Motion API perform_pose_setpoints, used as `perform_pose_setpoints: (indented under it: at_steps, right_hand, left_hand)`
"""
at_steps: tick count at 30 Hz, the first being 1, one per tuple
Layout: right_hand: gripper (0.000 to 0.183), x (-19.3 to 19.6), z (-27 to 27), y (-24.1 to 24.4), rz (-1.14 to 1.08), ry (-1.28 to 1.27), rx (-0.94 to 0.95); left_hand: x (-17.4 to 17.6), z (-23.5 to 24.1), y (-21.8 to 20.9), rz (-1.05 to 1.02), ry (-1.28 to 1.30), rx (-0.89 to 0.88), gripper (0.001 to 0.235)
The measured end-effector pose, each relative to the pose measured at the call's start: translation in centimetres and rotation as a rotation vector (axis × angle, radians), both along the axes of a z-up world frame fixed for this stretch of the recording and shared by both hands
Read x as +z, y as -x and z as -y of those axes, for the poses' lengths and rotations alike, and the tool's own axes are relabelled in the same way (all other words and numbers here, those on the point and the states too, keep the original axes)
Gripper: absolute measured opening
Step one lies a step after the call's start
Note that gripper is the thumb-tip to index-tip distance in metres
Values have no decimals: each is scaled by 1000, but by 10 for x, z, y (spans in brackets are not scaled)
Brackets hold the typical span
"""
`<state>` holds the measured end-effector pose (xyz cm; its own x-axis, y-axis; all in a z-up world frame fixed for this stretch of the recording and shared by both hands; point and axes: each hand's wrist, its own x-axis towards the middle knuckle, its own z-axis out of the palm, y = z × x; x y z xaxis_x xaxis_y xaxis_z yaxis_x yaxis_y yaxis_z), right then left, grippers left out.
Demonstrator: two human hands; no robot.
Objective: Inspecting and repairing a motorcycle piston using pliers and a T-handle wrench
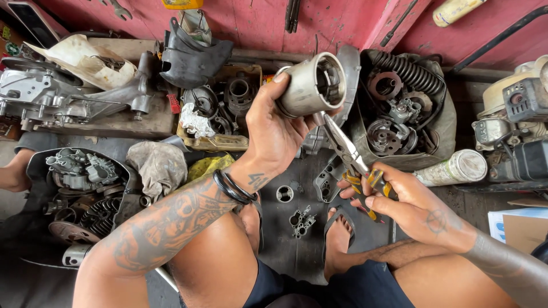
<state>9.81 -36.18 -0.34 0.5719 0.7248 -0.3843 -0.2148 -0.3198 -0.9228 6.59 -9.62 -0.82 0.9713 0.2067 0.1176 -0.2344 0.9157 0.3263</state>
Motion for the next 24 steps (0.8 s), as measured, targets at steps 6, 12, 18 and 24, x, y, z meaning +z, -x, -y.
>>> perform_pose_setpoints:
  at_steps: [6, 12, 18, 24]
  right_hand:
    - [29, 2, -8, 5, 2, -104, 5]
    - [50, -2, -20, 14, -201, -338, 91]
    - [26, -27, -12, 20, -326, -501, 42]
    - [12, -14, -8, 15, -395, -309, 116]
  left_hand:
    - [1, 6, 3, 27, -42, 15, 40]
    - [-13, 14, -3, 29, -125, 65, 40]
    - [-8, -6, -3, 91, -665, 144, 52]
    - [57, -36, 24, 251, -1615, 264, 74]
